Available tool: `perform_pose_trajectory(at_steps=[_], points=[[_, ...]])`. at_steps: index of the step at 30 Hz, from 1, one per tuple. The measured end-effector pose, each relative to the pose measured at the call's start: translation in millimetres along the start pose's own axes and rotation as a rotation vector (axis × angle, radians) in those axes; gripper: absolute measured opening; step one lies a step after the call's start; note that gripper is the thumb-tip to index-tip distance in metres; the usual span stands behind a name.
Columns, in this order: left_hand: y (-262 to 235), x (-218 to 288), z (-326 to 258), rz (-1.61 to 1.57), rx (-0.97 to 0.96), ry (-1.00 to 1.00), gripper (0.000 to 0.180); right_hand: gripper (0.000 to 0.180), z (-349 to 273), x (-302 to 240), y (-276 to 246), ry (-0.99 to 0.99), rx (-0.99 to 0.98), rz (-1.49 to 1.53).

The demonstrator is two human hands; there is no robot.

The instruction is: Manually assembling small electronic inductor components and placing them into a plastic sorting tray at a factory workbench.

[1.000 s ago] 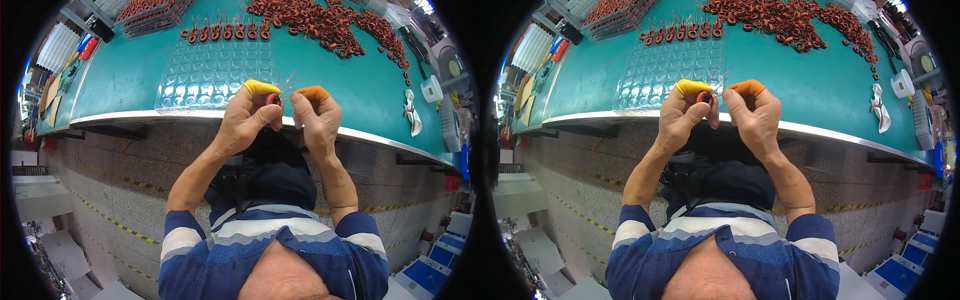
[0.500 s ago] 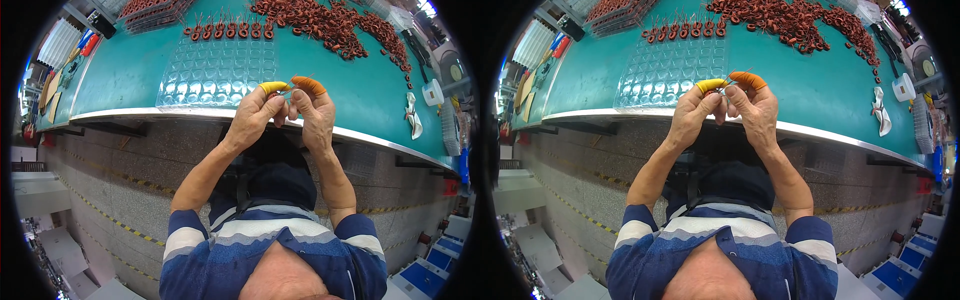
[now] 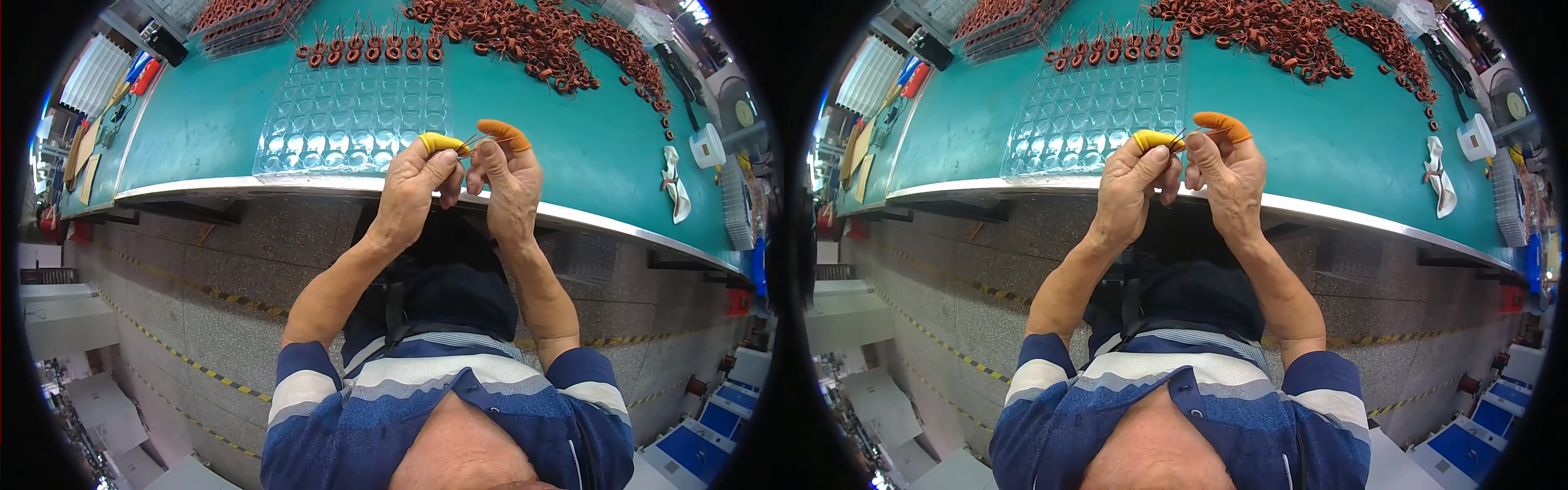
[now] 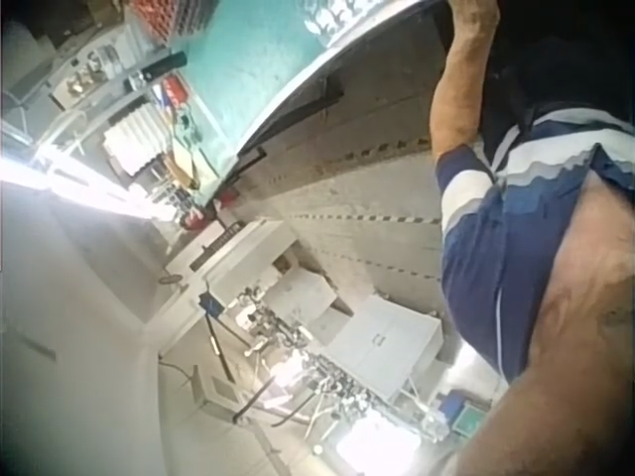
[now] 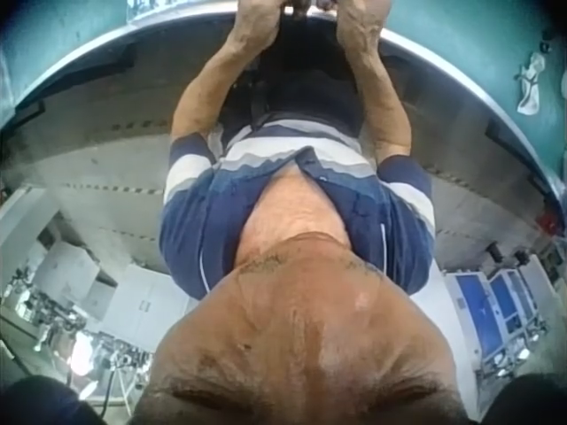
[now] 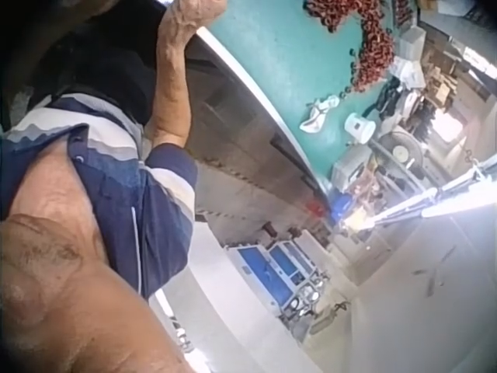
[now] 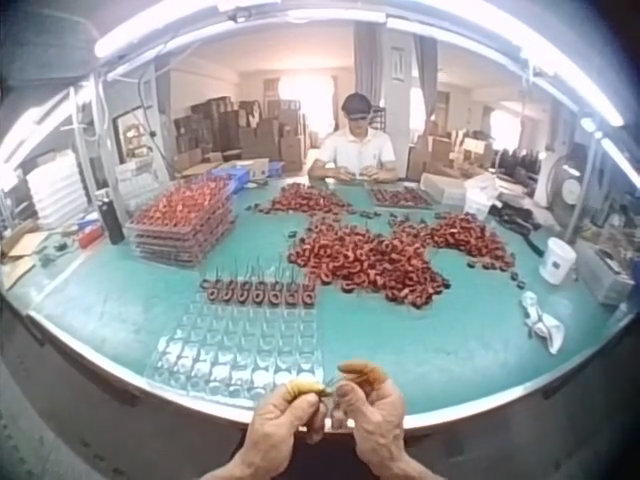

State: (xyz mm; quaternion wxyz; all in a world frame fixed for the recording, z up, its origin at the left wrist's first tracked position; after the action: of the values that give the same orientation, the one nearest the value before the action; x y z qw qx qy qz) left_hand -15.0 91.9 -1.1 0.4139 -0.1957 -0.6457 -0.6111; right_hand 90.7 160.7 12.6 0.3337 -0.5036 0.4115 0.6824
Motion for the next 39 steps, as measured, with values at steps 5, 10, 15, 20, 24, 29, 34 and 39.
perform_pose_trajectory(at_steps=[5, 10, 15, 20, 24, 29, 34, 39], points=[[-3, -8, -1, -0.027, 0.023, -0.089, 0.02, 0.023, 5, 7, -9, -0.008, -0.076, -0.152], [-8, 14, 5, 0.134, 0.084, 0.071, 0.019, 0.029, 19, 7, -31, 0.004, -0.06, -0.2], [-56, 60, 13, 0.173, 0.121, 0.231, 0.014, 0.024, 30, -7, -60, -0.023, -0.062, -0.401], [-81, 89, 21, 0.39, 0.171, 0.283, 0.015, 0.024, 38, 0, -63, 0.004, -0.114, -0.616], [-96, 104, 25, 0.536, 0.264, 0.37, 0.014, 0.027, 78, -12, -88, -0.323, -0.021, -0.998], [-85, 97, 49, 0.572, 0.183, 0.359, 0.015, 0.046, 170, -3, -152, -0.614, 0.167, -1.663], [-78, 80, 73, 0.692, 0.169, 0.335, 0.019, 0.046, 208, 10, -165, -0.689, 0.166, -1.789], [-58, 76, 95, 0.904, 0.128, 0.425, 0.015, 0.035, 202, 6, -165, -0.719, 0.183, -1.67]])
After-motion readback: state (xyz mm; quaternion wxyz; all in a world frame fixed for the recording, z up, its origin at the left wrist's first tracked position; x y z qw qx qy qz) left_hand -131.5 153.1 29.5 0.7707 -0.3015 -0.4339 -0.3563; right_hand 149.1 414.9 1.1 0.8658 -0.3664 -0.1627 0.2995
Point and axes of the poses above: each hand's wrist, its own z-axis towards the middle knuckle, its own y-axis out of the palm, x = y × z, the point moved 6 cm from there along z, towards the middle knuckle, and after that the axes turned 13 degrees about -z, right-handed, at the moved point
